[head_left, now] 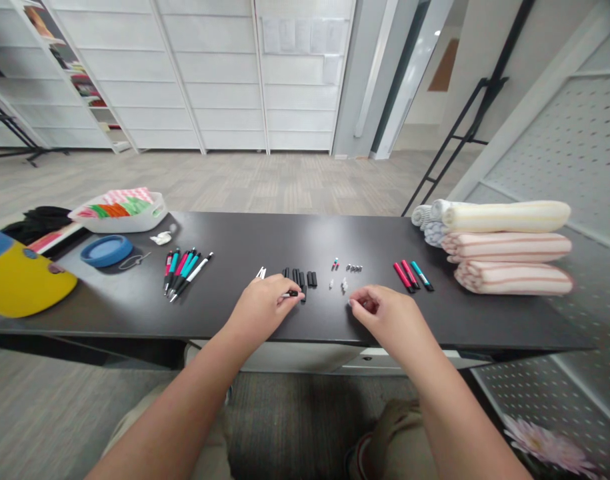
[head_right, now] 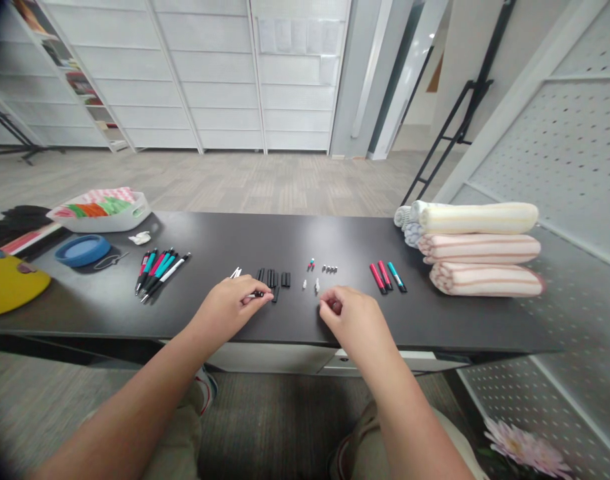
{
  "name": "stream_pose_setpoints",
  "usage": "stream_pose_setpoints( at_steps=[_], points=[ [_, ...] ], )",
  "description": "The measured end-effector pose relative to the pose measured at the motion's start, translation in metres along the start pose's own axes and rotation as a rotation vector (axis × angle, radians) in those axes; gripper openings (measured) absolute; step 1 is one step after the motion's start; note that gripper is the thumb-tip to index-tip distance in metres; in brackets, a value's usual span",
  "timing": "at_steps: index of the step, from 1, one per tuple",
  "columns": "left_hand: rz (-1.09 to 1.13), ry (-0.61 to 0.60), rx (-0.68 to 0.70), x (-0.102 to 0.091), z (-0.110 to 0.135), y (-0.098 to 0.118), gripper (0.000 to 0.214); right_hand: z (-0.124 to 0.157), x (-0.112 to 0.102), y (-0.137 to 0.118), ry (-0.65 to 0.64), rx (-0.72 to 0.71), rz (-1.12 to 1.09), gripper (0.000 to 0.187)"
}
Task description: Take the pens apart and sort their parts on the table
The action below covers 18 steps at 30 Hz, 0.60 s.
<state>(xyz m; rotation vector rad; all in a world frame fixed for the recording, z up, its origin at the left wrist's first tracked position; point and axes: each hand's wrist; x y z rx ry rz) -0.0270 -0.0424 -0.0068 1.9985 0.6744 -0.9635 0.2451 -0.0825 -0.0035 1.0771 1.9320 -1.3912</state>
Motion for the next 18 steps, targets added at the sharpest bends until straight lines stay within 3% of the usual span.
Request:
stream_pose_setpoints(
  at_steps=[11, 18],
  points=[
    [-0.004, -0.052, 0.029, 0.037, -0.022, 0.039, 0.014, -0.003, 0.013, 0.001, 0.046, -0.121, 0.1, 0.013],
    [-0.04, -0.059, 0.042, 0.042, -0.031, 0.039, 0.022, -0.003, 0.014, 0.003, 0.052, 0.01, 0.06, 0.008]
  ],
)
Point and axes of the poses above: each hand's wrist, its own z-axis away from the middle knuckle, its own x-axis out of the palm, y = z × x, and after that the axes turned 8 degrees about y, right-handed
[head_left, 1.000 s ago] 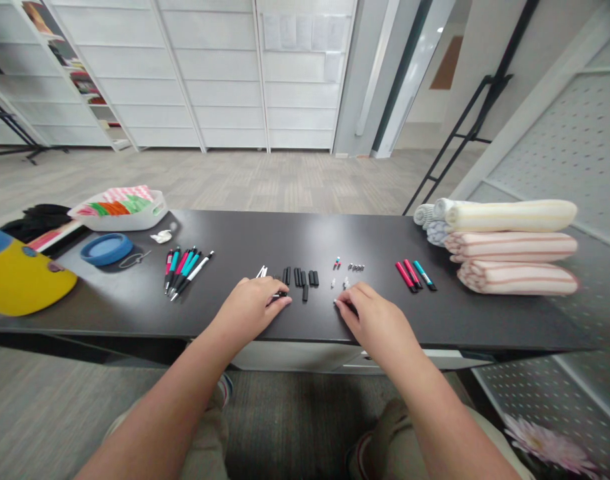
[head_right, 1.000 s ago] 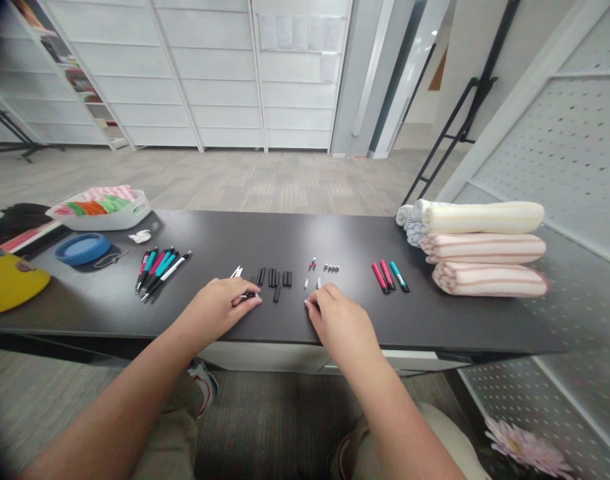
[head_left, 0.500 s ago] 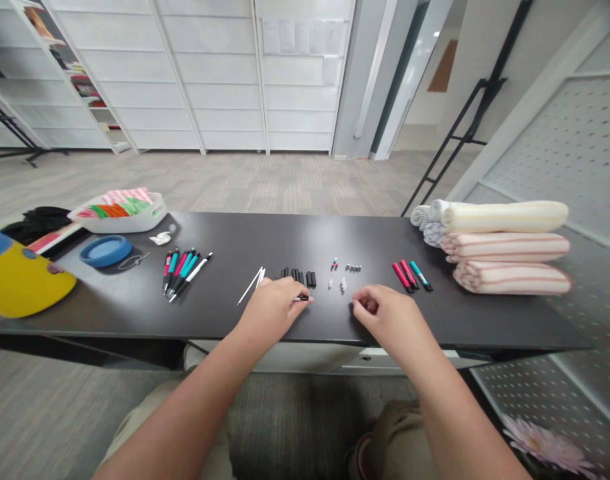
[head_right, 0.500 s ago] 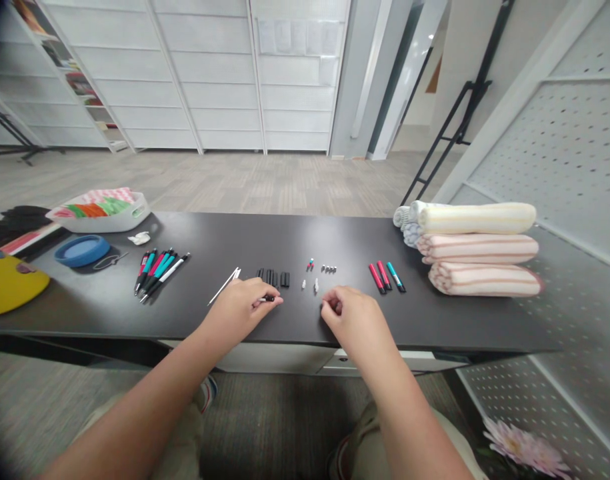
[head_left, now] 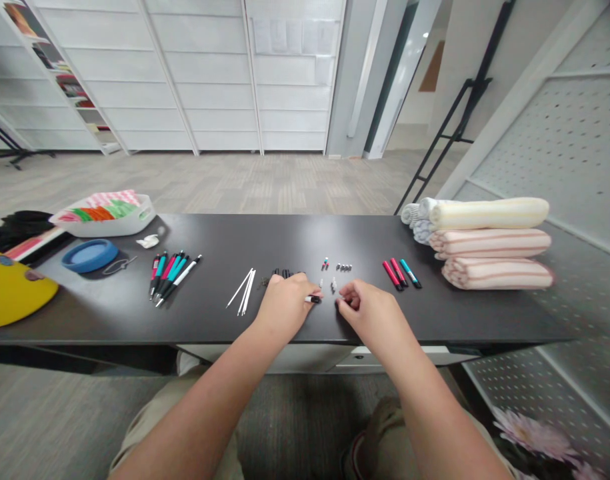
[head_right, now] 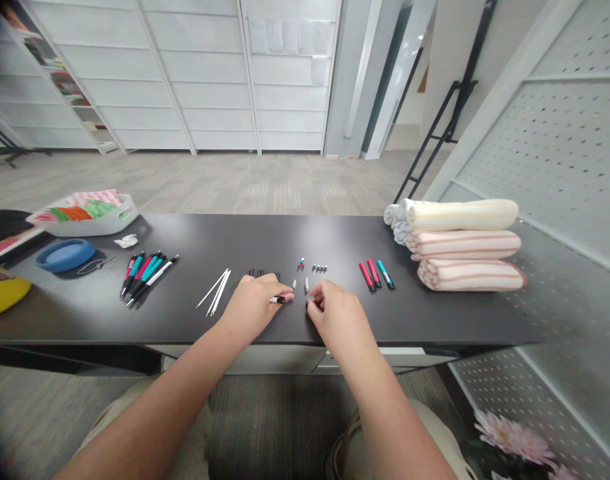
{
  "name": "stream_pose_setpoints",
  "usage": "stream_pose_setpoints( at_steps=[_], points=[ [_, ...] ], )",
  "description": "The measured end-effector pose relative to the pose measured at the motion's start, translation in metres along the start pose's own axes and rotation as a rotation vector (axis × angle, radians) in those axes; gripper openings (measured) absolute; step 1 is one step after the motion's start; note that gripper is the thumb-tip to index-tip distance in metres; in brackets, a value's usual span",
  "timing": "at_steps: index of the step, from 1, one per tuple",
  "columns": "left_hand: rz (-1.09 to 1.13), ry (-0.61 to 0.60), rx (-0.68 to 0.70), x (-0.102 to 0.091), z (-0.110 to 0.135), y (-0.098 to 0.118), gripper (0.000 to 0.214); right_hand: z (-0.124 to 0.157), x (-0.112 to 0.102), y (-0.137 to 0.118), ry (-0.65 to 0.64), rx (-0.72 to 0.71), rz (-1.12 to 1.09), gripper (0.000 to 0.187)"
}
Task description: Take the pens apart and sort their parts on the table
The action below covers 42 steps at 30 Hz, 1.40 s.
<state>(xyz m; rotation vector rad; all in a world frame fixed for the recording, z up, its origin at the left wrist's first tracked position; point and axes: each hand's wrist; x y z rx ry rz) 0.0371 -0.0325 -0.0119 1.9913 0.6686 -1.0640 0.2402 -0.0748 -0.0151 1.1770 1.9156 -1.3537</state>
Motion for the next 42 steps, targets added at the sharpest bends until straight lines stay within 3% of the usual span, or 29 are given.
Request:
stream_pose_setpoints(
  at_steps=[11, 16, 28, 42],
  points=[
    [-0.081, 0.031, -0.001, 0.005, 0.0, 0.0, 0.011, -0.005, -0.009, -0.007, -0.023, 0.024, -0.023, 0.011],
    [-0.073, 0.08, 0.001, 0.005, 0.007, -0.003, 0.02, -0.002, -0.017, -0.007, -0.033, 0.018, 0.016, 0.012],
    [-0.047, 0.008, 0.009, -0.001, 0.009, -0.002, 0.007, -0.011, -0.005, -0.005, -0.102, -0.028, 0.079, 0.015],
    [-0.064, 0.002, 0.066, 0.002, 0.009, -0.002, 0.01, -0.01, -0.002, 0.0, -0.081, 0.073, 0.038, 0.01]
  ],
)
Point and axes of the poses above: each hand's wrist, its own z-axis away from the middle knuckle, its own x-axis out of the palm, y = z × x, and after that the axes turned 8 degrees about y, right-handed
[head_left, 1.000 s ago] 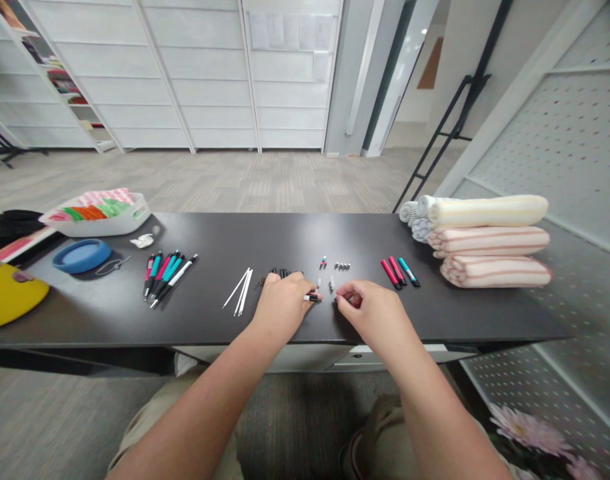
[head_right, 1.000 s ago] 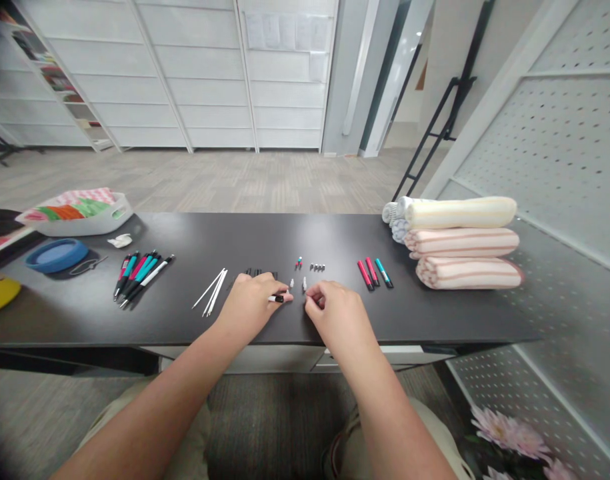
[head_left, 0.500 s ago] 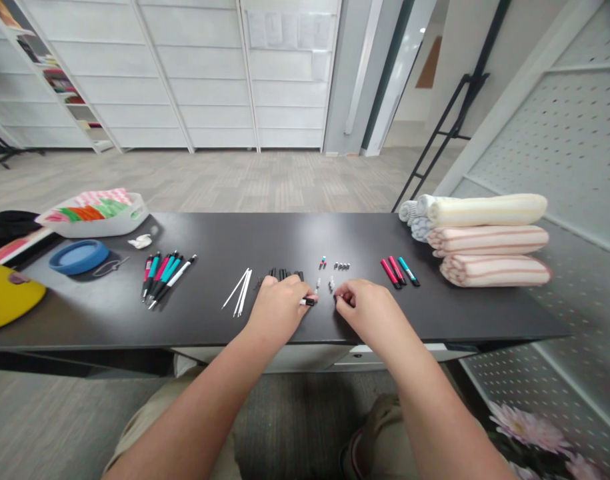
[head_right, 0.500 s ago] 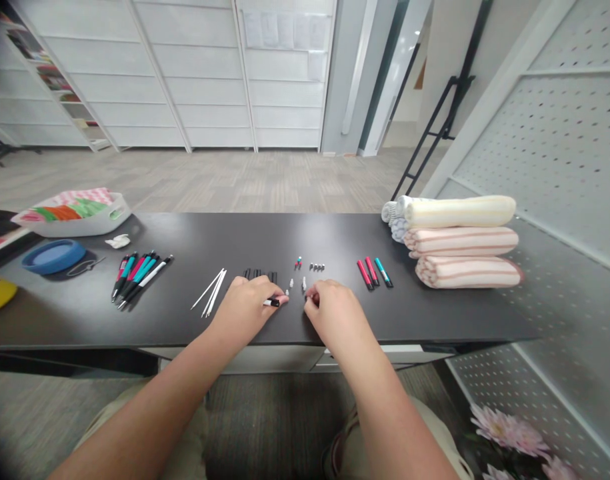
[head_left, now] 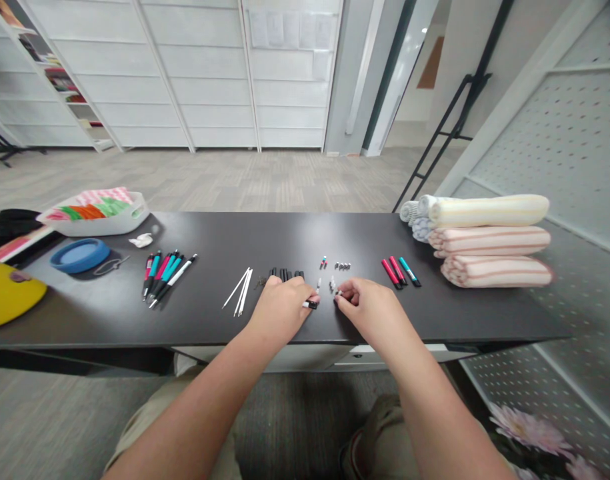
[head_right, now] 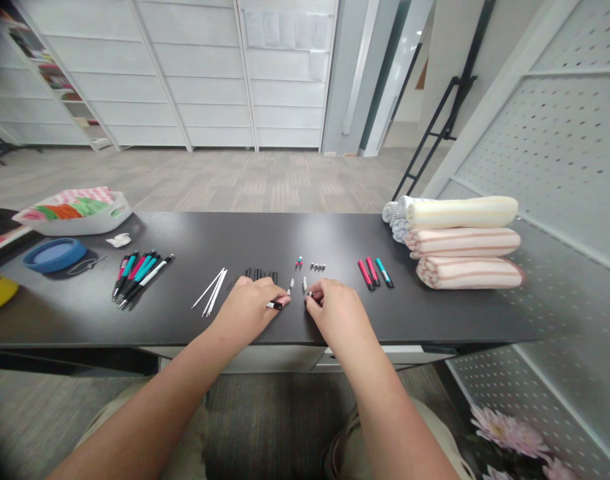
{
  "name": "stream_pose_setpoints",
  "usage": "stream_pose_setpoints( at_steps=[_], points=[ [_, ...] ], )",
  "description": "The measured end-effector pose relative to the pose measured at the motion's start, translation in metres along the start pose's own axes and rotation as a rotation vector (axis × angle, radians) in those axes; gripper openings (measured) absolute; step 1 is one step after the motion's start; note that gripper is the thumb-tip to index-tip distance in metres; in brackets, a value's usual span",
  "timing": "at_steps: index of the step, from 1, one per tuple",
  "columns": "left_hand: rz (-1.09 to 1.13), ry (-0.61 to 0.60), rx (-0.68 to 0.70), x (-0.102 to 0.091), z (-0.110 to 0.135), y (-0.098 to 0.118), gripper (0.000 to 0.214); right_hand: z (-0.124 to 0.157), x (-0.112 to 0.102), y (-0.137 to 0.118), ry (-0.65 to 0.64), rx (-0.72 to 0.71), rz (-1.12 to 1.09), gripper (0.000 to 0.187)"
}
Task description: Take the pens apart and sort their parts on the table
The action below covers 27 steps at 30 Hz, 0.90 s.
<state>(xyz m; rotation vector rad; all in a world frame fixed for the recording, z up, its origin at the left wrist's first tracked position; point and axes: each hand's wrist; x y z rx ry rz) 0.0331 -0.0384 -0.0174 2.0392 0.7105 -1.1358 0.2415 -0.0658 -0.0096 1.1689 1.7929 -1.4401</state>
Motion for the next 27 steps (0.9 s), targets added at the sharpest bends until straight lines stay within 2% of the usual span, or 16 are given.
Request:
stream_pose_setpoints(
  at_steps=[7, 15, 19, 21, 22, 25, 27],
  points=[
    [-0.009, 0.013, 0.048, 0.001, 0.001, 0.0, 0.012, 0.003, -0.002, 0.001, -0.001, 0.031, 0.046, 0.006],
    [-0.016, 0.017, 0.047, 0.004, 0.0, 0.0, 0.013, 0.001, 0.003, -0.004, 0.023, -0.007, 0.072, 0.011],
    [-0.036, 0.032, 0.055, 0.003, 0.001, 0.0, 0.013, 0.009, -0.002, -0.004, 0.063, -0.027, 0.086, 0.008],
    [-0.041, 0.047, 0.062, 0.001, 0.002, 0.0, 0.012, 0.016, -0.008, -0.007, 0.111, -0.063, 0.056, 0.004],
    [-0.04, 0.052, 0.066, 0.0, 0.003, 0.001, 0.012, 0.021, -0.01, -0.009, 0.124, -0.098, 0.013, 0.009],
    [-0.061, 0.024, 0.101, -0.001, 0.004, 0.001, 0.01, 0.033, -0.012, -0.021, 0.057, -0.251, -0.197, 0.027],
    [-0.085, 0.003, 0.15, 0.0, 0.006, 0.001, 0.01, 0.039, -0.009, -0.03, 0.033, -0.322, -0.28, 0.025]
  ],
)
Point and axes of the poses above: each hand's wrist, its own z-axis away from the middle knuckle, its own x-axis out of the palm, y = z × x, and after that the axes turned 8 degrees about y, right-handed
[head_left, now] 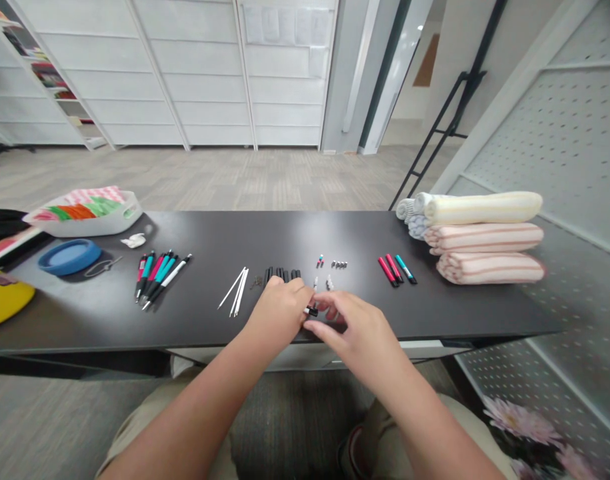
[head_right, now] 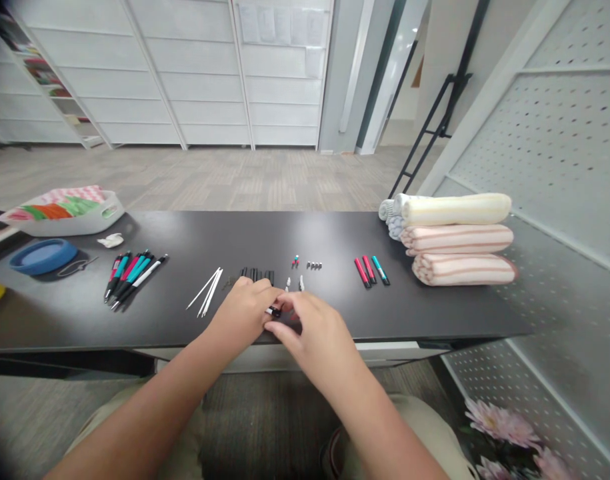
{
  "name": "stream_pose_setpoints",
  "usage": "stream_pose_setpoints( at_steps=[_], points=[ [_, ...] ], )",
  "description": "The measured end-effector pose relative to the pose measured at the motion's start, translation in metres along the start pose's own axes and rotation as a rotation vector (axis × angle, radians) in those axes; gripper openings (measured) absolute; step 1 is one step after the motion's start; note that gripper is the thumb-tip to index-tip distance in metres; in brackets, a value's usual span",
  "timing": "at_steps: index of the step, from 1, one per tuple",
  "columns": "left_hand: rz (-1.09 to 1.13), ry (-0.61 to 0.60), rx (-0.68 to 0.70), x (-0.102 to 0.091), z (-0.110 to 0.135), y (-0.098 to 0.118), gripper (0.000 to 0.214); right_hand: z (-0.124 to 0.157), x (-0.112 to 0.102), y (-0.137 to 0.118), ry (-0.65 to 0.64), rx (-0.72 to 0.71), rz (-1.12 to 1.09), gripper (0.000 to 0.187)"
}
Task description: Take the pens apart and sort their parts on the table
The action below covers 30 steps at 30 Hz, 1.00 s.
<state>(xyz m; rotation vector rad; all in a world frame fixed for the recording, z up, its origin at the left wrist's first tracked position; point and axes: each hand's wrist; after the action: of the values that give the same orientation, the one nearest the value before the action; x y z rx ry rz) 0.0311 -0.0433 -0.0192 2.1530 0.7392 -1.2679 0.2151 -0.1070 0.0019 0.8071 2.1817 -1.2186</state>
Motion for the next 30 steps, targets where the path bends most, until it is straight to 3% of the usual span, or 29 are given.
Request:
stream_pose_setpoints(
  at_steps=[3, 5, 8, 11, 14, 18, 26, 30],
  points=[
    [0.003, 0.061, 0.057, 0.001, 0.002, 0.002, 0.019, 0.001, 0.007, -0.008, 0.063, -0.059, 0.001, 0.008],
    [0.005, 0.163, 0.06, 0.0, 0.003, 0.004, 0.03, -0.001, 0.003, -0.008, 0.126, -0.084, 0.023, 0.009],
    [-0.019, 0.303, 0.017, -0.006, 0.004, 0.008, 0.041, -0.003, -0.017, 0.002, 0.254, -0.044, 0.131, 0.017],
    [-0.014, 0.358, -0.035, -0.012, 0.006, 0.009, 0.042, 0.002, -0.039, 0.023, 0.379, 0.089, 0.308, 0.025],
    [0.014, 0.355, -0.056, -0.015, 0.008, 0.008, 0.037, 0.01, -0.05, 0.048, 0.451, 0.158, 0.437, 0.028],
    [0.036, 0.301, -0.06, -0.016, 0.01, 0.006, 0.026, 0.014, -0.042, 0.067, 0.469, 0.229, 0.442, 0.024],
    [0.091, 0.238, -0.041, -0.016, 0.011, 0.007, 0.017, 0.0, -0.023, 0.069, 0.324, 0.52, 0.632, 0.027],
    [0.088, 0.219, -0.016, -0.016, 0.014, 0.007, 0.016, -0.005, -0.02, 0.067, 0.352, 0.6, 0.677, 0.027]
  ],
)
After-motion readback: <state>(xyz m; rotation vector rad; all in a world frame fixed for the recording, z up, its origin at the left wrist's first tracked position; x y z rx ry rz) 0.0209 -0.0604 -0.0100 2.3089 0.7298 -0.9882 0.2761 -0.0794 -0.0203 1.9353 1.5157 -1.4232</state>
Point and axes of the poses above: each hand's wrist, its own z-axis away from the middle knuckle, its own x-axis out of the palm, y = z × x, and after that the axes turned 8 degrees about y, right-handed
